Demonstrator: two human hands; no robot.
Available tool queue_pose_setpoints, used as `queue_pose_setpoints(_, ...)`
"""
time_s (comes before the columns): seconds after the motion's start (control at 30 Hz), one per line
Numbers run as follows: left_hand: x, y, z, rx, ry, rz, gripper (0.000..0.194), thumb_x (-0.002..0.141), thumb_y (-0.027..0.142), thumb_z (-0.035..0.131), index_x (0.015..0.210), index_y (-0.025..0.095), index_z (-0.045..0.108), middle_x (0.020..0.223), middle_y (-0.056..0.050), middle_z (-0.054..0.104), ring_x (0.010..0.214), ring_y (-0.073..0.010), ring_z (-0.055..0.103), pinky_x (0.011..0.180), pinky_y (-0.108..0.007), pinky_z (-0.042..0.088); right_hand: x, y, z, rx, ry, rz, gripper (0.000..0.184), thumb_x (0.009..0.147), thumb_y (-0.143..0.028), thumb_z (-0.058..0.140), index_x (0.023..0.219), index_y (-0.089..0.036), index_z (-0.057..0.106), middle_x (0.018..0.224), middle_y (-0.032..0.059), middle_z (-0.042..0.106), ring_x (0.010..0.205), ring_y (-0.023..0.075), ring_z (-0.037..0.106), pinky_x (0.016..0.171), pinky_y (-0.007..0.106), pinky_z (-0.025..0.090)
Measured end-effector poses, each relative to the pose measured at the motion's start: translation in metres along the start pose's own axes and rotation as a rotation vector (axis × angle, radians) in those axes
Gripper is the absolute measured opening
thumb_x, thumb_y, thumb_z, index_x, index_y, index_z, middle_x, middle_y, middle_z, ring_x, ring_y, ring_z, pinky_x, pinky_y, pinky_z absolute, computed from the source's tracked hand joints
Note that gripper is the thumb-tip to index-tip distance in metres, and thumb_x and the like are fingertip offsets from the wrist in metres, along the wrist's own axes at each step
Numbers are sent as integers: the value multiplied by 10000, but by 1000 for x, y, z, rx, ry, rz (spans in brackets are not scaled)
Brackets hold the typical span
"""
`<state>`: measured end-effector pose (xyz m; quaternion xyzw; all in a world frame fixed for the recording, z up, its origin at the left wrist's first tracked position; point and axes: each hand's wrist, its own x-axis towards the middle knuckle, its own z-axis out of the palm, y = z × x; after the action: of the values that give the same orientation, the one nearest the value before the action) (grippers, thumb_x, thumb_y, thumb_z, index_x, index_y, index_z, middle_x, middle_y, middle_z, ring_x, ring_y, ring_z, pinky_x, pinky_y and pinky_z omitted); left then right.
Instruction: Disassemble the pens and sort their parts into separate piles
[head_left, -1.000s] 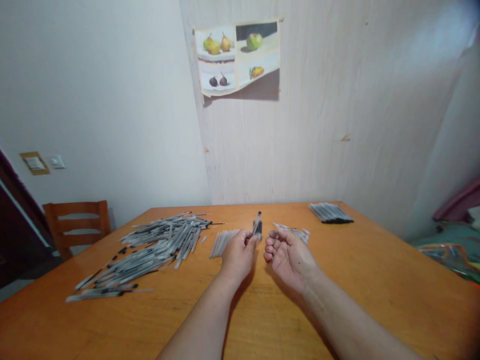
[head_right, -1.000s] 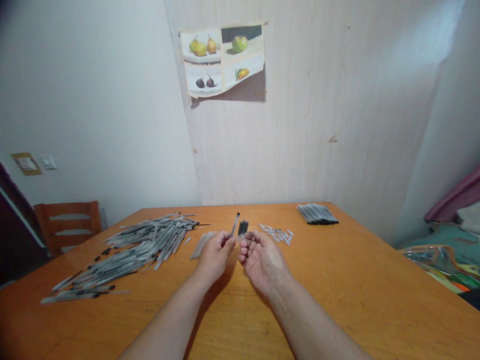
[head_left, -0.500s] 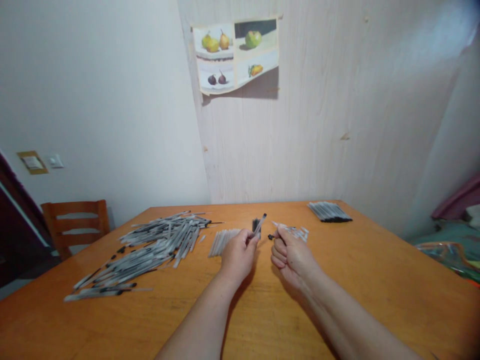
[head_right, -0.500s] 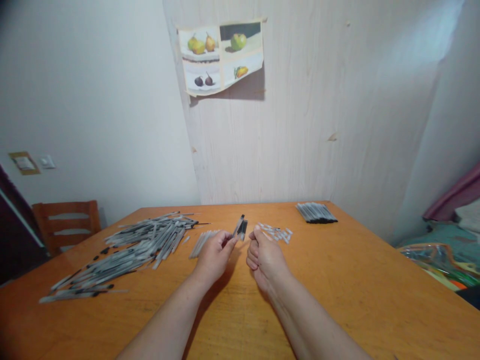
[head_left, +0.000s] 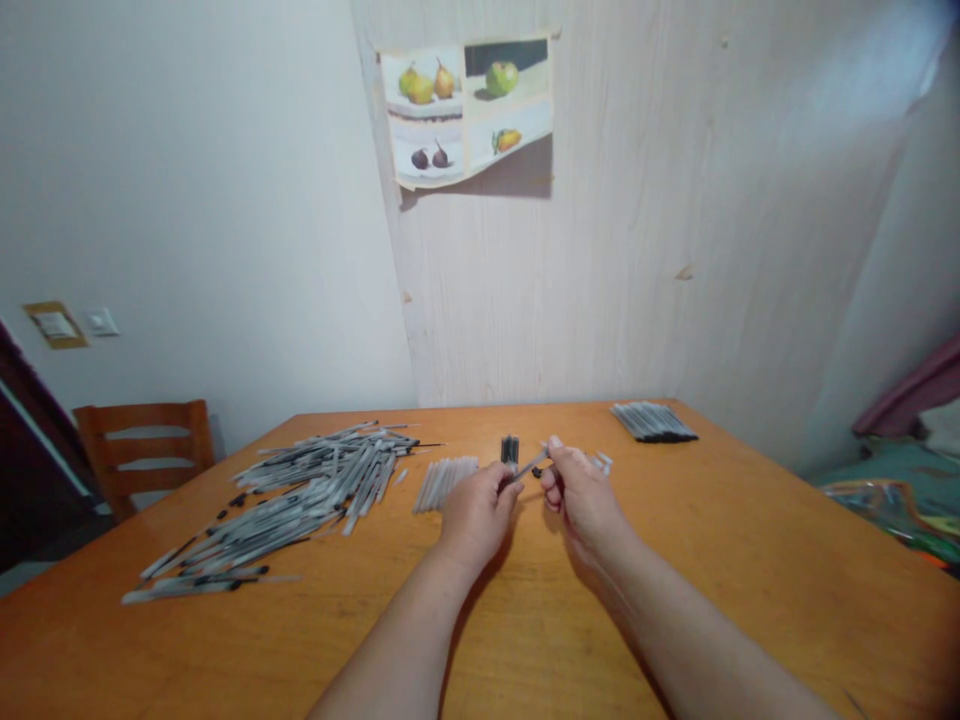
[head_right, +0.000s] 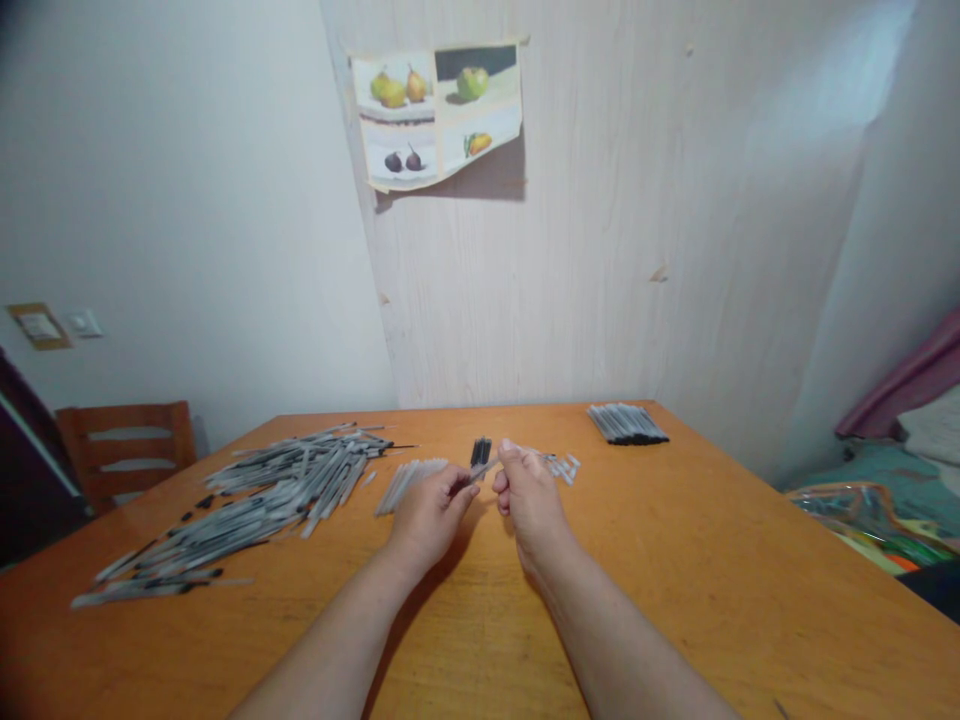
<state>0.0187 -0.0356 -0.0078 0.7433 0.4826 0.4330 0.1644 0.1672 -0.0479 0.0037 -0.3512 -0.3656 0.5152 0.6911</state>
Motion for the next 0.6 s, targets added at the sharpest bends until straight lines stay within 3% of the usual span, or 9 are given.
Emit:
queue_pose_setpoints(0.1,0,1,0,-8,2,9,112,826,355,655,848,263,715,811,-66,688,739,-223,586,722,-307,371,1,-1,0,-55,37,-12,299,760,-434,756,774,-194,578,559,-42,581,411,48,419,382,154,316)
queue_pose_setpoints(0.17,1,2,-1,-44,87,20,146,778,333,716,905,262,710,930,-87,691,891,-258,595,845,-339,386,2,-2,-1,-70,90,-9,246,754,-360,759,758,-185,586,576,-24,610,431,54,458,395,148,360)
queue_pose_setpoints(0.27,5,1,-4,-81,281,17,396,716,322,780,1089,262,662,1179,-114,633,1160,-299,511,1036,-395,315,5,-2,-2,-42,149,16,161,758,-264,728,766,-173,595,628,18,663,482,78,532,435,161,447)
queue_pose_setpoints(0.37,8,-2,-3,-133,355,-60,356,748,359,751,1061,229,642,1137,-117,631,1135,-280,521,1033,-401,334,6,-3,-3,47,137,70,104,773,-197,686,785,-166,588,665,47,688,518,93,576,468,175,501)
queue_pose_setpoints(0.47,9,-2,4,-372,234,-193,243,804,395,687,924,188,642,942,-89,662,928,-220,593,879,-338,430,4,-1,-2,170,67,142,87,784,-145,665,787,-165,580,687,63,701,548,100,607,513,182,534)
queue_pose_setpoints(0.6,7,5,12,-802,25,-354,344,826,486,655,922,156,644,886,-73,673,802,-162,599,775,-285,453,-3,8,3,252,-55,265,45,816,-111,639,812,-142,607,736,80,718,577,103,634,565,195,559)
